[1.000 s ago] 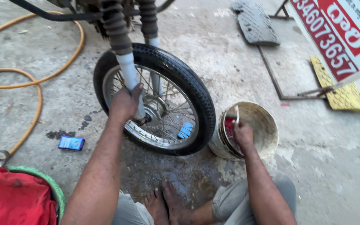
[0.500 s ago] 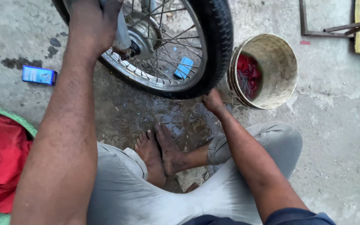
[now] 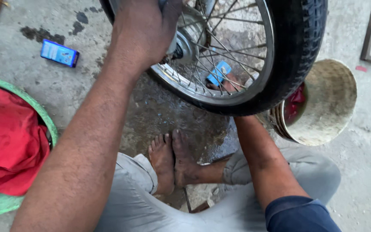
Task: The person scrubs the motorcycle wheel rim and spokes using a toothbrush and a blue sponge. They repeatedly dip the toothbrush into a bucket of red liquid to clean the wheel components.
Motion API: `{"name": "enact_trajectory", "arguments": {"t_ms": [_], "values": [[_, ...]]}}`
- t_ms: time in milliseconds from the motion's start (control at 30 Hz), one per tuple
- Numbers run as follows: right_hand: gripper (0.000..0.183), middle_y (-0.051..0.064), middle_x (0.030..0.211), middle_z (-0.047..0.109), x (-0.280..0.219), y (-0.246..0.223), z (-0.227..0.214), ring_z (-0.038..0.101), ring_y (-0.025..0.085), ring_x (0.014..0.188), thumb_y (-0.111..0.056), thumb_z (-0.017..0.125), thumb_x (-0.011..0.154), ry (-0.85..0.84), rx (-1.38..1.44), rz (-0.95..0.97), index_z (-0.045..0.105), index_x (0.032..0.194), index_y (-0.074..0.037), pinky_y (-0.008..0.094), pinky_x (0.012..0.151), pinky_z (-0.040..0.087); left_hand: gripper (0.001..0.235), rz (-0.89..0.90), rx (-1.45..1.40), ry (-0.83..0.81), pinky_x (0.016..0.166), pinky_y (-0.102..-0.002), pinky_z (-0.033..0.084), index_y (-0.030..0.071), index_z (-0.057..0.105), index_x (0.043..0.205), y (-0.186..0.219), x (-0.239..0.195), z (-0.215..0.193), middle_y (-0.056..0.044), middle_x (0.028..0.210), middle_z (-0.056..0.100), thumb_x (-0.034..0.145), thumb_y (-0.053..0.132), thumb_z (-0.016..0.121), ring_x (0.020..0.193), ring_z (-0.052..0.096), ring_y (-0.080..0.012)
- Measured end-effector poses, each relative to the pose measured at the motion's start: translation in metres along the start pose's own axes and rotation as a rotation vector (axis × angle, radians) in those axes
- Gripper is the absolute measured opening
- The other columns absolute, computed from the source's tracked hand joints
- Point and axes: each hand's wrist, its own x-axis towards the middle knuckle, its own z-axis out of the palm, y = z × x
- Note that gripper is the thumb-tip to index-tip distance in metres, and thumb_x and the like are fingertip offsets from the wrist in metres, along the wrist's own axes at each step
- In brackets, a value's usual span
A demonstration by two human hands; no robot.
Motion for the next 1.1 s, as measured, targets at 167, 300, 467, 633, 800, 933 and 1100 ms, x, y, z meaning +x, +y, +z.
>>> {"name": "enact_trajectory", "arguments": {"t_ms": [167, 300, 467, 633, 800, 933, 1100], "values": [[0.038, 0.009, 0.119, 0.073, -0.043, -0.002, 0.01, 0.068, 0.025, 0.104, -0.025, 0.07, 0.088, 0.23, 0.017, 0.03, 0.069, 0.123, -0.01, 0.046, 0.084, 0.058, 0.058, -0.169, 0.034, -0.036, 0.086, -0.053, 0.054, -0.009, 0.059, 0.115, 0.009, 0.013, -0.001, -0.031, 0.1, 0.07, 0.102, 0.046, 0.068, 0.099, 0.069, -0.0477], [0.039, 0.006, 0.118, 0.074, -0.103, -0.021, 0.027, 0.069, 0.021, 0.101, -0.029, 0.072, 0.087, -0.11, 0.741, 0.153, 0.07, 0.123, -0.012, 0.045, 0.08, 0.059, 0.059, -0.215, 0.035, -0.053, 0.087, -0.055, 0.052, -0.009, 0.058, 0.119, 0.019, 0.016, -0.004, -0.033, 0.103, 0.069, 0.099, 0.045, 0.067, 0.102, 0.066, -0.0495], [0.02, 0.018, 0.095, 0.074, -0.153, -0.041, -0.041, 0.072, 0.038, 0.092, -0.014, 0.069, 0.08, -0.471, -0.556, -0.262, 0.078, 0.097, -0.007, 0.047, 0.08, 0.058, 0.055, -0.29, 0.022, -0.093, 0.092, -0.052, 0.054, -0.004, 0.06, 0.122, 0.026, 0.013, -0.006, -0.029, 0.109, 0.071, 0.1, 0.047, 0.063, 0.105, 0.07, -0.0439], [0.023, 0.015, 0.096, 0.075, -0.241, -0.097, -0.153, 0.071, 0.037, 0.094, -0.012, 0.068, 0.08, -0.337, -0.527, -0.169, 0.078, 0.101, -0.016, 0.047, 0.081, 0.056, 0.056, -0.293, 0.118, -0.169, 0.093, -0.052, 0.053, -0.005, 0.058, 0.123, 0.029, 0.006, -0.021, -0.028, 0.11, 0.071, 0.097, 0.043, 0.069, 0.105, 0.069, -0.0435], [0.028, 0.016, 0.093, 0.075, -0.294, -0.174, -0.212, 0.075, 0.033, 0.085, -0.012, 0.071, 0.082, 0.081, -0.012, -0.217, 0.069, 0.11, -0.007, 0.041, 0.076, 0.059, 0.043, -0.291, 0.275, -0.321, 0.095, -0.049, 0.052, 0.008, 0.068, 0.121, 0.024, -0.001, -0.031, -0.017, 0.117, 0.072, 0.09, 0.038, 0.074, 0.11, 0.068, -0.0361], [0.039, 0.02, 0.096, 0.074, -0.29, -0.216, -0.202, 0.074, 0.036, 0.087, -0.007, 0.068, 0.085, 0.333, 0.064, -0.374, 0.069, 0.123, -0.005, 0.041, 0.076, 0.058, 0.043, -0.256, 0.29, -0.266, 0.095, -0.049, 0.053, 0.008, 0.07, 0.12, 0.027, 0.0, -0.048, -0.018, 0.116, 0.073, 0.091, 0.039, 0.075, 0.11, 0.068, -0.0355], [0.032, 0.017, 0.102, 0.077, -0.247, -0.237, -0.161, 0.076, 0.036, 0.088, -0.01, 0.066, 0.096, 0.554, 0.283, -0.372, 0.069, 0.127, -0.005, 0.04, 0.078, 0.059, 0.045, -0.265, 0.242, -0.233, 0.095, -0.049, 0.053, 0.01, 0.07, 0.122, 0.04, -0.002, -0.053, -0.018, 0.115, 0.073, 0.089, 0.041, 0.076, 0.109, 0.069, -0.0352]]}}
